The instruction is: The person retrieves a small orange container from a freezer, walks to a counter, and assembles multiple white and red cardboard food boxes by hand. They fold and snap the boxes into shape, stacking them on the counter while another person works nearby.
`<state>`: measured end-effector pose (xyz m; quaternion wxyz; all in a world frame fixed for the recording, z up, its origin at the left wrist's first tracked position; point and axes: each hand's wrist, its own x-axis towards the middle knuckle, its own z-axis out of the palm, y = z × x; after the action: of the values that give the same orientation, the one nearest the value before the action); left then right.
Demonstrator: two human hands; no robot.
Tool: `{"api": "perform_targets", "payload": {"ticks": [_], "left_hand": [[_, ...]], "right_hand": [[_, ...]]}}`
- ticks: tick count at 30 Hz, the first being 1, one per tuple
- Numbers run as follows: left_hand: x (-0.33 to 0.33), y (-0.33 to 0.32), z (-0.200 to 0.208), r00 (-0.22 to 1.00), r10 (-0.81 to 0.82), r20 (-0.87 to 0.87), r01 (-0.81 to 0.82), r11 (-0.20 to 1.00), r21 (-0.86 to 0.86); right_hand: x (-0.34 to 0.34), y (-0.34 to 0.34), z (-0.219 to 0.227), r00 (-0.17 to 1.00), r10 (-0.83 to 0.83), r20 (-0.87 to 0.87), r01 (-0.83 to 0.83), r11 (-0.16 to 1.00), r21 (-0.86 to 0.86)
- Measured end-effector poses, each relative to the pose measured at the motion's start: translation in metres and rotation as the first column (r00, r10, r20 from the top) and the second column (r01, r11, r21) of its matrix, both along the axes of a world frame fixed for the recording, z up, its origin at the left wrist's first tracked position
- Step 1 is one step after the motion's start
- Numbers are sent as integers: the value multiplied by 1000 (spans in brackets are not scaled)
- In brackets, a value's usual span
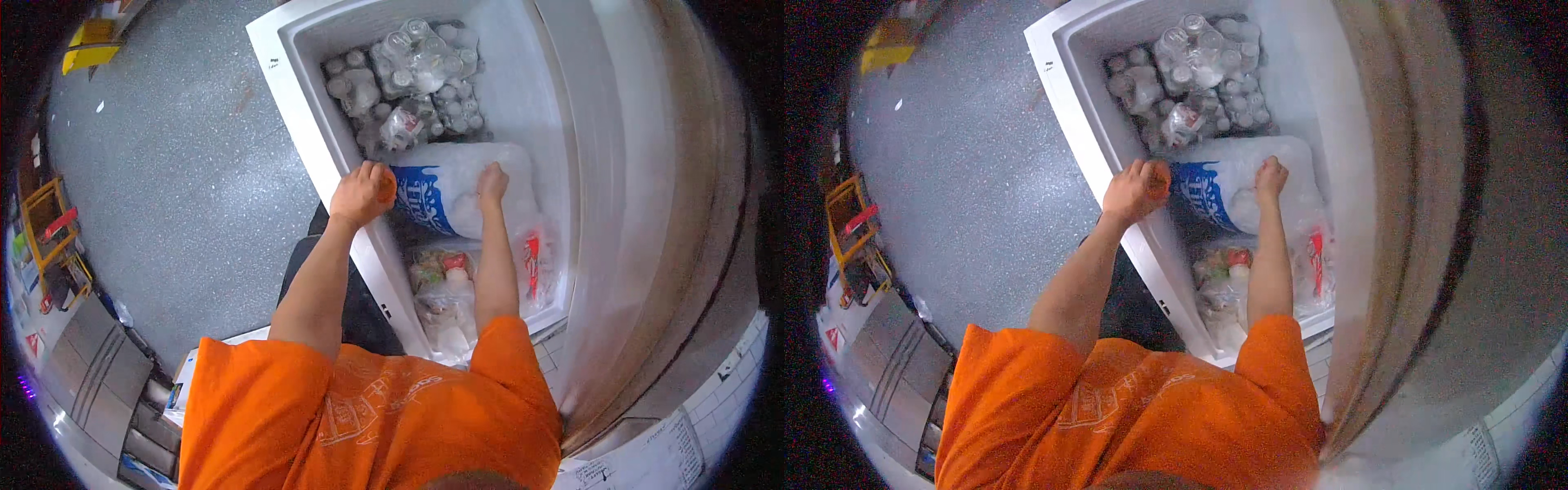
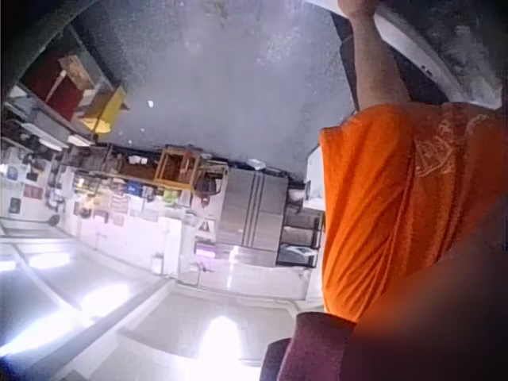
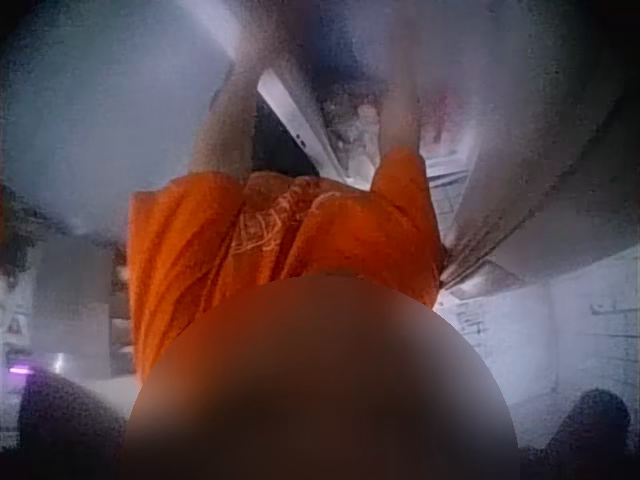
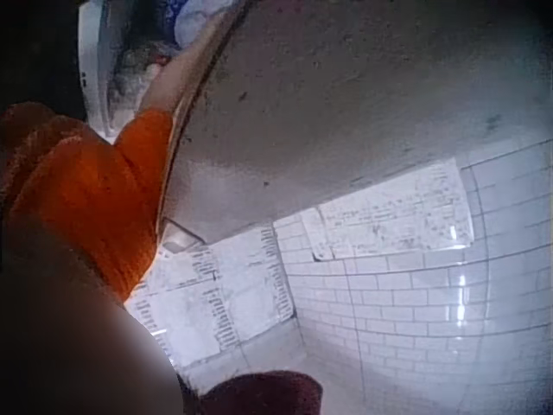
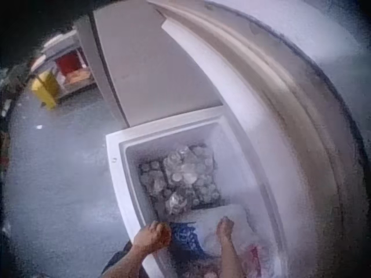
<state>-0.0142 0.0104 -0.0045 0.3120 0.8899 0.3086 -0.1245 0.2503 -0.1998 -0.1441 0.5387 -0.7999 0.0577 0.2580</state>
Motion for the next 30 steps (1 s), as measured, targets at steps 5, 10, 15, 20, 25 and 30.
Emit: {"api": "perform_targets", "payload": {"ticks": [5,10,15,20,25,30], "left_hand": [[-2,1,-4,999,-4,40,3,1000,24],[-3,-1,-9,999,-6,38,6,1000,9],[-2,0,-3,999,-1,43,0,1000,17],[0,1,1,1000,4,-10,-4,1000,1],[-7,-2,-18,994,-2,112,-4,999,52],[-6,-5,-21,996,24,86,-29,998,55]], "right_hand": [[24,1,8,943,-97,-317,98,995,-14],[63,6,48,908,-87,-410,108,994,28],[90,4,39,849,-111,-516,160,986,52],[96,26,54,811,-45,-583,181,967,177],[84,35,79,851,-97,-517,211,963,166],[84,39,103,891,-153,-428,295,912,287]]}}
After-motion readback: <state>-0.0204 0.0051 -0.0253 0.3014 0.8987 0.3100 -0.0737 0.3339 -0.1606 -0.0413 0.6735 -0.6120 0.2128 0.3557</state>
